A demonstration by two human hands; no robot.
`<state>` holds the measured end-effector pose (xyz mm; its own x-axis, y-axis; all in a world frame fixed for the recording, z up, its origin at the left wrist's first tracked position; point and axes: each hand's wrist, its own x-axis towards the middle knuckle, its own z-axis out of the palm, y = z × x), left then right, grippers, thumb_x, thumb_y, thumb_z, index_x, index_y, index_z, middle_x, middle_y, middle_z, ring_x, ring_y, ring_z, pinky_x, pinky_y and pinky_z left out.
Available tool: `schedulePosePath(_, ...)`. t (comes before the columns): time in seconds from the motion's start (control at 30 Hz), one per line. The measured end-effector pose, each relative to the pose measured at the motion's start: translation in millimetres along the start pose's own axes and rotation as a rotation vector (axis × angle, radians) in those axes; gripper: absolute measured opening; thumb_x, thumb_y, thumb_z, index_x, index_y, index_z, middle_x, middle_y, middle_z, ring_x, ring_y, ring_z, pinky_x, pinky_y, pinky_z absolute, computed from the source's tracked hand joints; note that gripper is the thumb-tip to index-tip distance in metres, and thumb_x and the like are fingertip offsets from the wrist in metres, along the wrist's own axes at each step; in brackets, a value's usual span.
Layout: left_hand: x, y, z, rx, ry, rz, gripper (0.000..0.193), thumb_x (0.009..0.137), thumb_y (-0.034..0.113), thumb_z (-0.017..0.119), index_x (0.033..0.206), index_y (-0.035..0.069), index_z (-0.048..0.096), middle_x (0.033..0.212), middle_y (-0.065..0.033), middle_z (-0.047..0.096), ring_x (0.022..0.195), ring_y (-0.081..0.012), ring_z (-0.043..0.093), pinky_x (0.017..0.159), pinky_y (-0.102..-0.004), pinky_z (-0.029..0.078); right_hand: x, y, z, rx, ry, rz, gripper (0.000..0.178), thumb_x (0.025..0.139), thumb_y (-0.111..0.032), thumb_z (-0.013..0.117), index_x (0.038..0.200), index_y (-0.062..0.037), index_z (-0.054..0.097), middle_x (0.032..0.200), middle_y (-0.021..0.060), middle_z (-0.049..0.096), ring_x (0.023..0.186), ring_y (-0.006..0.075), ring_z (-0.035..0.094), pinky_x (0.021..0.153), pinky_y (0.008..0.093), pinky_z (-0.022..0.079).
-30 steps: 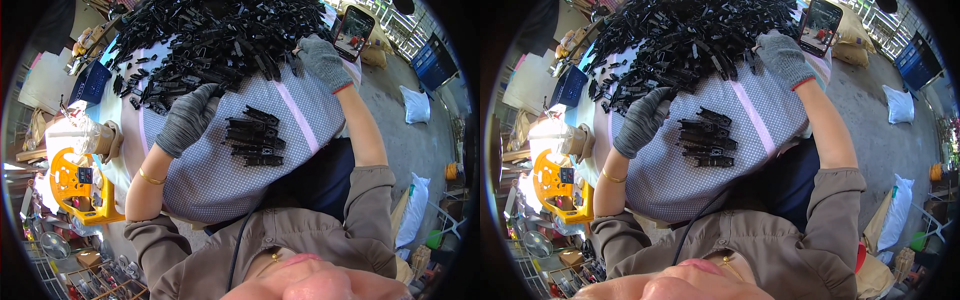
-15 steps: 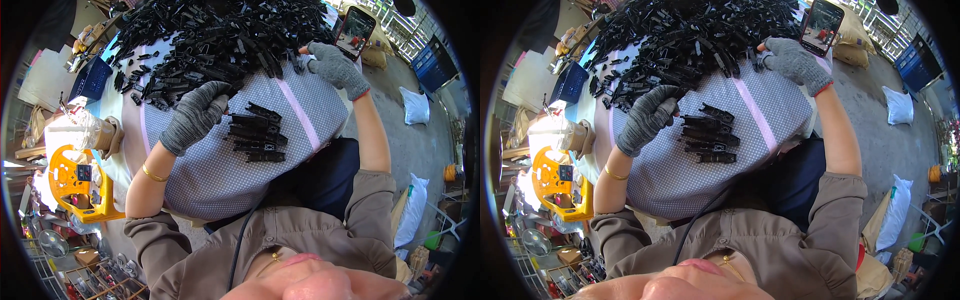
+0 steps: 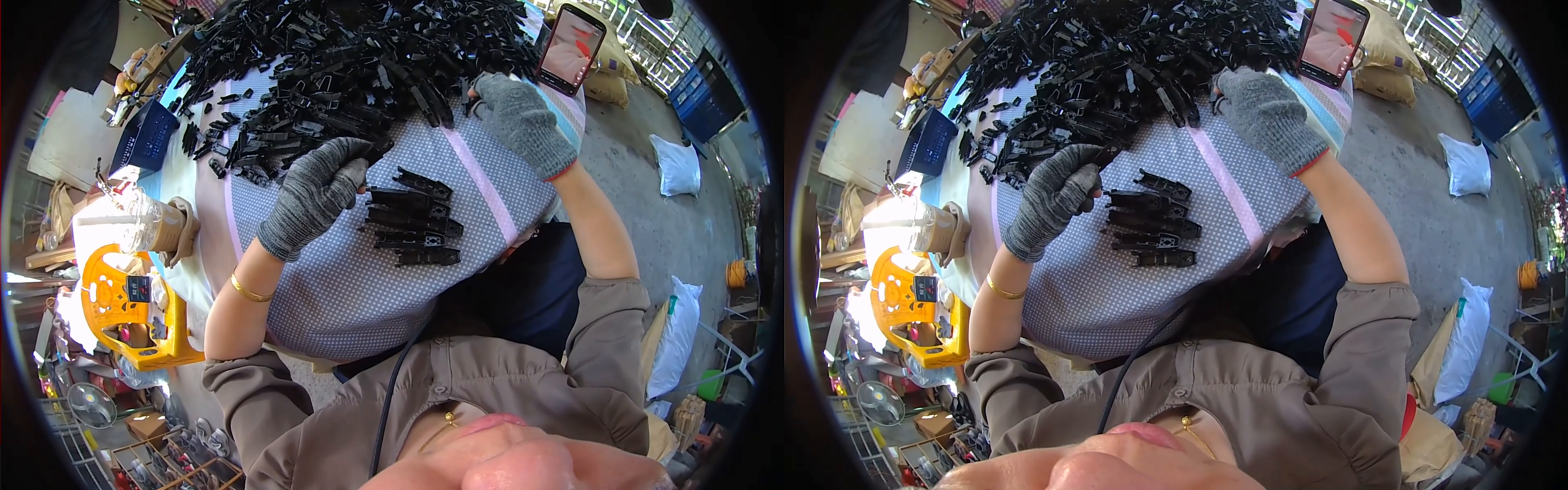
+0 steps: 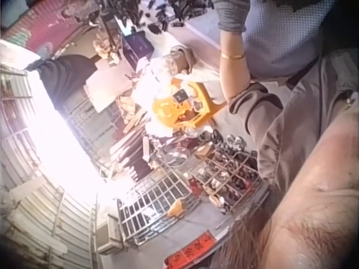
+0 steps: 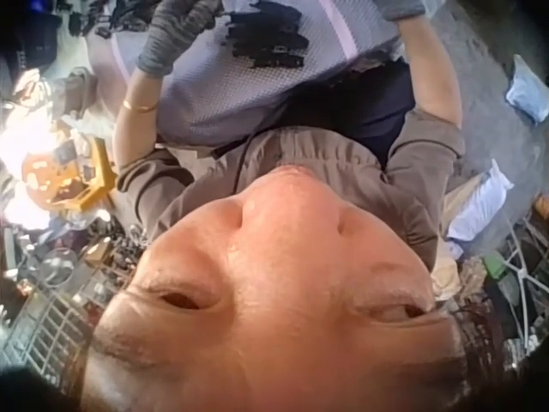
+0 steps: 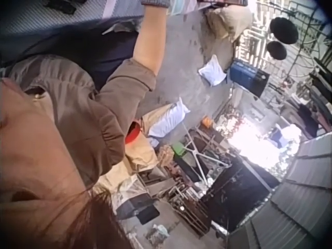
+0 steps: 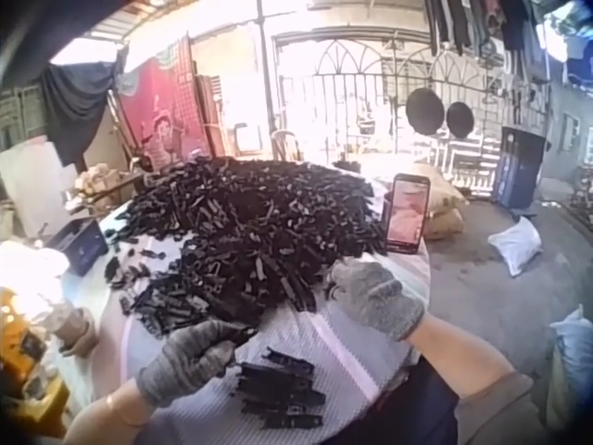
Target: Assembling and inspecting small black plastic components at a production workbench.
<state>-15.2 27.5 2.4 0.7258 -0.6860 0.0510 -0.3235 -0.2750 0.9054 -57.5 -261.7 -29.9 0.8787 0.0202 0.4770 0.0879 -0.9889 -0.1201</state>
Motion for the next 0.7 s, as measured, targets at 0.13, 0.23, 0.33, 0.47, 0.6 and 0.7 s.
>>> schedulePosePath(0.13,1,-1,-1,0.029,-0.054,0.166,0.024,0.087,0.006,0.054,0.109,-0.001,0.058,0.082,-0.0069,0.063,0.07,-0.01,0.06,0.067,-0.0239,0.05,2,-29,-15,0.216,0.056,-0.118,0.017,0.074,-0.006,0.062,0.091,-0.0019,0.061,0.083,0.0143,0.06,0.079,0.0286,0.06,0.073,0.0359,0.048)
schedulePosePath(0.23,-2,-6,7,0.126,-0.063,0.327,0.024,0.086,0.007,0.055,0.109,0.001,0.058,0.085,-0.0073,0.063,0.071,-0.0123,0.061,0.067,-0.0247,0.05,-3,-68,-16,0.307,-0.112,-0.294,0.021,0.073,-0.003,0.062,0.094,-0.0015,0.06,0.085,0.0128,0.061,0.081,0.0258,0.061,0.075,0.0345,0.049)
schedulePosePath(0.33,-1,-11,10,0.173,-0.094,0.424,0.025,0.086,0.008,0.056,0.11,0.003,0.058,0.087,-0.0074,0.064,0.073,-0.0142,0.062,0.068,-0.0262,0.05,-5,-81,-15,0.495,-0.218,-0.339,0.026,0.073,-0.001,0.062,0.098,-0.0017,0.059,0.087,0.0118,0.061,0.081,0.024,0.061,0.076,0.0348,0.049)
schedulePosePath(0.47,1,-12,7,0.201,-0.116,0.434,0.029,0.085,0.009,0.056,0.114,0.004,0.057,0.09,-0.0085,0.064,0.077,-0.0157,0.062,0.071,-0.0281,0.05,-2,-90,-22,0.707,-0.181,-0.305,0.028,0.073,0.001,0.061,0.101,-0.0017,0.058,0.086,0.009,0.06,0.077,0.0188,0.06,0.073,0.0326,0.05)
schedulePosePath(0.6,-5,-2,3,0.088,-0.137,0.209,0.032,0.085,0.01,0.056,0.116,0.006,0.055,0.095,-0.0099,0.062,0.085,-0.0185,0.061,0.077,-0.0303,0.049,1,-93,-32,0.903,-0.24,-0.102,0.031,0.074,0.002,0.062,0.105,-0.0029,0.057,0.085,0.0051,0.06,0.079,0.0114,0.059,0.073,0.0268,0.05)
schedulePosePath(0.7,-3,-2,1,0.022,-0.096,0.291,0.03,0.09,0.017,0.051,0.117,0.005,0.055,0.087,-0.0036,0.063,0.07,-0.0104,0.057,0.065,-0.0229,0.048,-1,-96,-33,0.677,-0.328,-0.141,0.043,0.072,0.002,0.064,0.113,-0.0047,0.054,0.085,0.0053,0.06,0.083,0.011,0.059,0.075,0.0254,0.05)
